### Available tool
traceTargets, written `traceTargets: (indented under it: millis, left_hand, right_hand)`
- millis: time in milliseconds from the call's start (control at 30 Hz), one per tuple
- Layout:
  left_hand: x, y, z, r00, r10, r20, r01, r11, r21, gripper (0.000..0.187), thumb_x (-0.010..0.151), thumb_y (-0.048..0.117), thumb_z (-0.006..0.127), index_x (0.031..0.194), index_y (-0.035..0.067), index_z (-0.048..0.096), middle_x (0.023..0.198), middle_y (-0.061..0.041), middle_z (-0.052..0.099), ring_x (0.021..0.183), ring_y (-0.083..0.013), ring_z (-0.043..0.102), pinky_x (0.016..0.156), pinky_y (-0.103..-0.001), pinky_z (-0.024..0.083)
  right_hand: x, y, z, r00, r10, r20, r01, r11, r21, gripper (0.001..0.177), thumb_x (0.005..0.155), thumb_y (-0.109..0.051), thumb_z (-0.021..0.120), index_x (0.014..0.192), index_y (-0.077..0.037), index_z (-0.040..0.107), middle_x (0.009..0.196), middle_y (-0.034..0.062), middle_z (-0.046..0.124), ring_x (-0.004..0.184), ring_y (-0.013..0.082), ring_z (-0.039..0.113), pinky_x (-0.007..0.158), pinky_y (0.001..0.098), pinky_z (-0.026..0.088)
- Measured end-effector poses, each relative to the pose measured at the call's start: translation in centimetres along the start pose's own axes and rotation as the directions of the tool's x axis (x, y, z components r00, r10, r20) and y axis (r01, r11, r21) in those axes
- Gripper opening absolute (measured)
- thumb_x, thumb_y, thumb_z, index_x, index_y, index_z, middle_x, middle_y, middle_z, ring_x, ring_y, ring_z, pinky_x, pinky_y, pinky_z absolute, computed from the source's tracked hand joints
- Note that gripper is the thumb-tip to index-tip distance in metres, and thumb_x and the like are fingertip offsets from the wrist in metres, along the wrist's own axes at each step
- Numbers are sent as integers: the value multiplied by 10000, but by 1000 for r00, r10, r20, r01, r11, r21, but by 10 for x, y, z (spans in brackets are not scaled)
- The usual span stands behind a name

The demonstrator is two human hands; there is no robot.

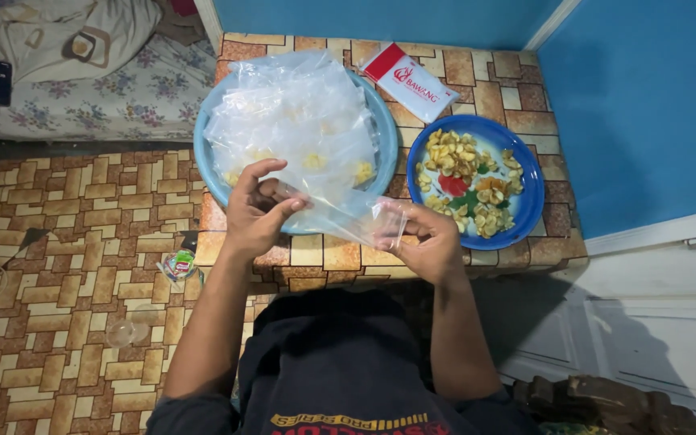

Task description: A person is manually sorting and packaging small food items into individual plastic bags at a table.

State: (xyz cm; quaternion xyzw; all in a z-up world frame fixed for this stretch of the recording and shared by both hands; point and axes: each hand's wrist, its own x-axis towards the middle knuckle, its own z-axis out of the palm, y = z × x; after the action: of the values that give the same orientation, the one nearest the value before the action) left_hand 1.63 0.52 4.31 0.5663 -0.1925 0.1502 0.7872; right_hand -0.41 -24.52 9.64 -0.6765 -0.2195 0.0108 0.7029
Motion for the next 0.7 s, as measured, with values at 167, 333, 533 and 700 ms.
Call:
traceTargets:
  millis: [167,333,533,700]
  left_hand:
    - [-3,5,-8,999,-35,-37,36,999,22,525,774,-74,666,1232,-10,415,748,-162,647,678,-175,665,632,-238,520]
    - [-5,7,-15,994,-71,-78,73,997,30,539,765,-73,679,1232,-5,417,738,-154,638,674,-163,657,637,-226,513]
    - [1,56,16,924,277,263,-359,391,848,715,617,71,779,1254,-8,465,1256,-248,465,1182,-482,427,1019,-531,336]
    - [-2,56,50,879,-41,475,-432,351,831,1114,385,407,870,1362,154,399,1263,-196,497,1194,-401,462,1005,-641,250]
  right_hand:
    - [1,-3,6,998,-41,-47,39,998,-47,514,620,-7,816,1092,30,617,757,189,694,768,154,625,714,330,540]
    - [7,6,8,993,-78,-86,72,995,-73,491,600,1,826,1060,30,653,774,178,699,808,145,616,734,314,534]
    - [15,11,11,982,-177,-70,150,945,-291,446,566,-90,872,975,-35,702,873,143,703,832,248,682,698,351,538]
    - [28,-18,22,972,-139,190,206,893,-400,260,668,39,760,910,-37,705,808,199,674,751,404,653,603,420,544]
